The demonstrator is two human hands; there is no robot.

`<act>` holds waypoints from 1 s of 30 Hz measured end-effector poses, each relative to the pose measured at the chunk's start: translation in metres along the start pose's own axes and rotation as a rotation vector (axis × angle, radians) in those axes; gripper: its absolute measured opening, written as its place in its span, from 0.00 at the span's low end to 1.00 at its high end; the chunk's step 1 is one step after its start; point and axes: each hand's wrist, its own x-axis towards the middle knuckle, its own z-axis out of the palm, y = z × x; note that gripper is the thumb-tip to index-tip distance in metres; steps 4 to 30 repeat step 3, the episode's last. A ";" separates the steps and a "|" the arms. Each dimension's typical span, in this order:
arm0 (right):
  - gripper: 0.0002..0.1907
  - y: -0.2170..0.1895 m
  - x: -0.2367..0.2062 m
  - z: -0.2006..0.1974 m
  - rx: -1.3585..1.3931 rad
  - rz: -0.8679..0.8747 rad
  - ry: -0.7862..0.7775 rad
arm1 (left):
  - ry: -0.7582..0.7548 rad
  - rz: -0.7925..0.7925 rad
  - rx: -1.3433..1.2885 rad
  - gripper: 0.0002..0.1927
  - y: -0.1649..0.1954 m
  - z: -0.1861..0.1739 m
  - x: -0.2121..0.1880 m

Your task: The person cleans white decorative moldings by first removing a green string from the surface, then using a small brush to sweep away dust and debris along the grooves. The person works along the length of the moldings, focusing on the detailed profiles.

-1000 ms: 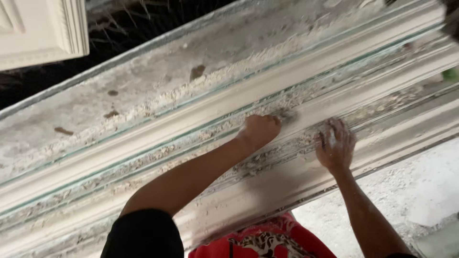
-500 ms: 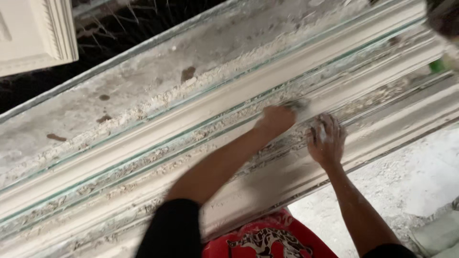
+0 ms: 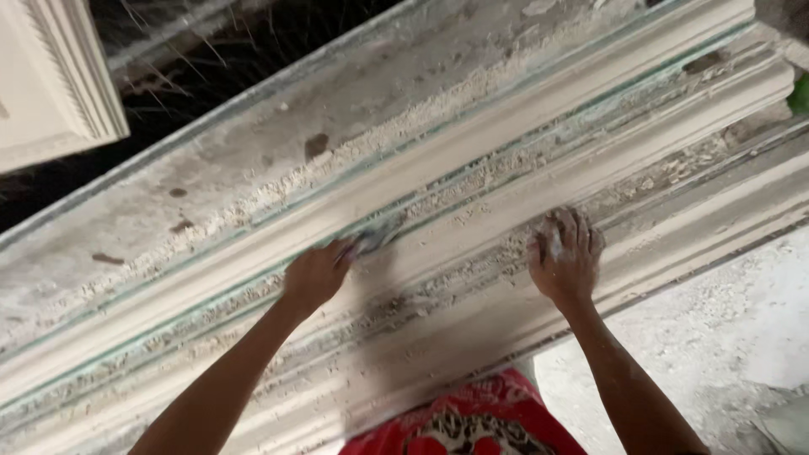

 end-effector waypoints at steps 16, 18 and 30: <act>0.25 -0.004 -0.008 -0.006 0.018 -0.017 -0.007 | -0.028 -0.140 -0.237 0.21 0.100 0.030 0.072; 0.25 -0.004 -0.008 -0.006 0.018 -0.017 -0.007 | -0.028 -0.140 -0.237 0.21 0.100 0.030 0.072; 0.25 -0.004 -0.008 -0.006 0.018 -0.017 -0.007 | -0.028 -0.140 -0.237 0.21 0.100 0.030 0.072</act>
